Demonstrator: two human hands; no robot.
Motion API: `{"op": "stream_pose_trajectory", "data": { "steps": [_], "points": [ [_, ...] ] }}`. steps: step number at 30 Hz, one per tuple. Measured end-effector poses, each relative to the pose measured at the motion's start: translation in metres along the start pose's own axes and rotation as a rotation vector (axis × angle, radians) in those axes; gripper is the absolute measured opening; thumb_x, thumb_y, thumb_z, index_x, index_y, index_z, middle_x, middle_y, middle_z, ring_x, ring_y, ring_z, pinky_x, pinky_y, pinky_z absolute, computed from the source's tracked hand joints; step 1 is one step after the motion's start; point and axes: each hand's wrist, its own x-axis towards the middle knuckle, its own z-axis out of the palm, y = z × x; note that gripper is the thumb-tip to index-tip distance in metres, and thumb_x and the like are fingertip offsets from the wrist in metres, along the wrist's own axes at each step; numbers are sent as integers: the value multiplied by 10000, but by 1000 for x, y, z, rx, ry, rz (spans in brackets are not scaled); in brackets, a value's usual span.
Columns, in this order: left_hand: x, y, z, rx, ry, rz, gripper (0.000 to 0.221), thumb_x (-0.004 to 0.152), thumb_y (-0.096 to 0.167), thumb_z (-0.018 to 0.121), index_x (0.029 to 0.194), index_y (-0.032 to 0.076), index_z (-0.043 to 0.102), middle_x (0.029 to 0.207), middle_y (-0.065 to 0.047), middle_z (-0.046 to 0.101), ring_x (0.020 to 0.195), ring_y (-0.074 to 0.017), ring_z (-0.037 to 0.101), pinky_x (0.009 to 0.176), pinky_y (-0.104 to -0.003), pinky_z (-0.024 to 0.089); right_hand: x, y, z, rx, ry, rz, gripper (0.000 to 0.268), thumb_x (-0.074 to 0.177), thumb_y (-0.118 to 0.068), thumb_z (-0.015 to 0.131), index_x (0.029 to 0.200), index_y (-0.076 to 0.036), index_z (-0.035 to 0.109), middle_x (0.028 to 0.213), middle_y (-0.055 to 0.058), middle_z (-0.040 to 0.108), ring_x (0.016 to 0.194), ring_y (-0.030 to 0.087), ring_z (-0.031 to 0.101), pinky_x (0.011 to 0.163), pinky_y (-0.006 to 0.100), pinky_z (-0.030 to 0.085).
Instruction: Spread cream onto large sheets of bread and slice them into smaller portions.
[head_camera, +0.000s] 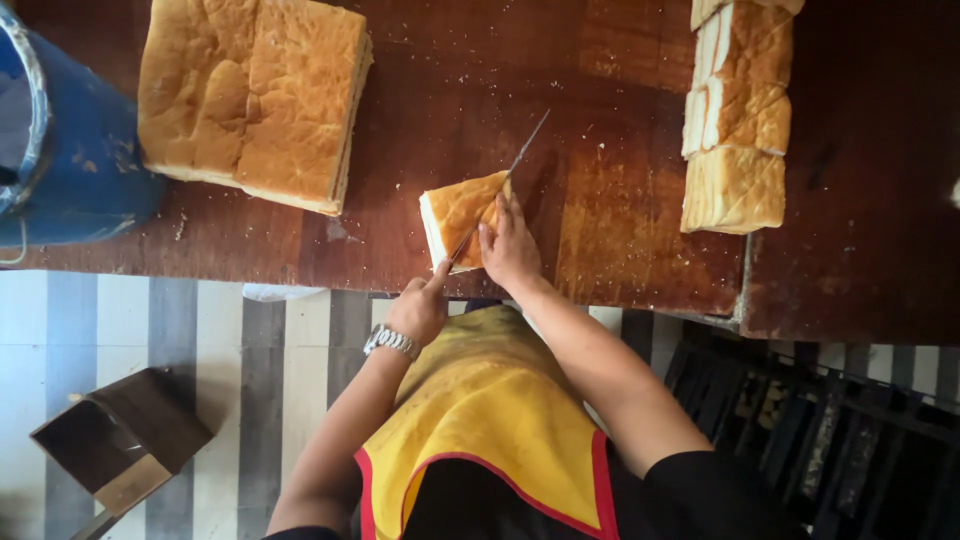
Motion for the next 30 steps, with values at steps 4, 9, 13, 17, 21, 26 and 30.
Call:
{"op": "stream_pose_trajectory", "data": {
  "steps": [4,9,13,17,21,26,30],
  "points": [
    [-1,-2,-3,-25,47,43,619,937,170,585,1529,258,427,1025,-231,661,852,-441,669,744,-527,547,18,-3,1,-405,228,-249,698,1105,-452,420,1557,45,229,1619,301,237,1513,478,303,1247,567,243],
    [-36,-29,2,-53,20,42,676,945,91,524,1586,239,368,1024,-217,665,874,-430,668,778,-518,546,24,-37,-11,-642,-364,-522,694,1015,-646,187,1629,-323,177,1718,-14,117,1563,344,82,1260,541,14],
    [-110,-73,-2,-18,-27,-13,662,910,81,530,1537,263,421,974,-203,664,851,-409,679,777,-490,562,29,-31,-6,-652,-293,-523,694,1009,-649,117,1631,-343,148,1710,-51,79,1567,327,79,1251,546,1],
    [-133,-81,-4,31,-20,-65,593,932,125,533,1496,298,466,898,-183,673,818,-393,682,754,-480,566,26,-32,-2,-635,-344,-486,675,1033,-626,112,1646,-344,121,1727,-41,57,1581,319,45,1269,542,-10],
    [-76,-54,-8,30,-43,-30,691,898,66,515,1552,259,401,889,-228,665,815,-423,670,758,-516,553,32,-28,4,-664,-410,-440,678,1024,-624,92,1638,-338,77,1722,-36,27,1566,322,20,1247,531,-26],
    [8,-14,2,22,-65,-47,703,906,114,554,1561,301,379,966,-255,672,894,-430,672,798,-530,539,32,-33,-5,-616,-394,-446,642,1039,-600,97,1635,-361,71,1722,-53,29,1577,310,21,1259,518,-28],
    [-22,-28,8,-16,23,32,689,937,76,516,1585,267,380,994,-261,672,880,-449,674,784,-532,546,26,-31,-9,-600,-349,-478,634,1056,-589,123,1651,-376,75,1735,-79,42,1603,283,35,1288,503,-22]
  ]
}}
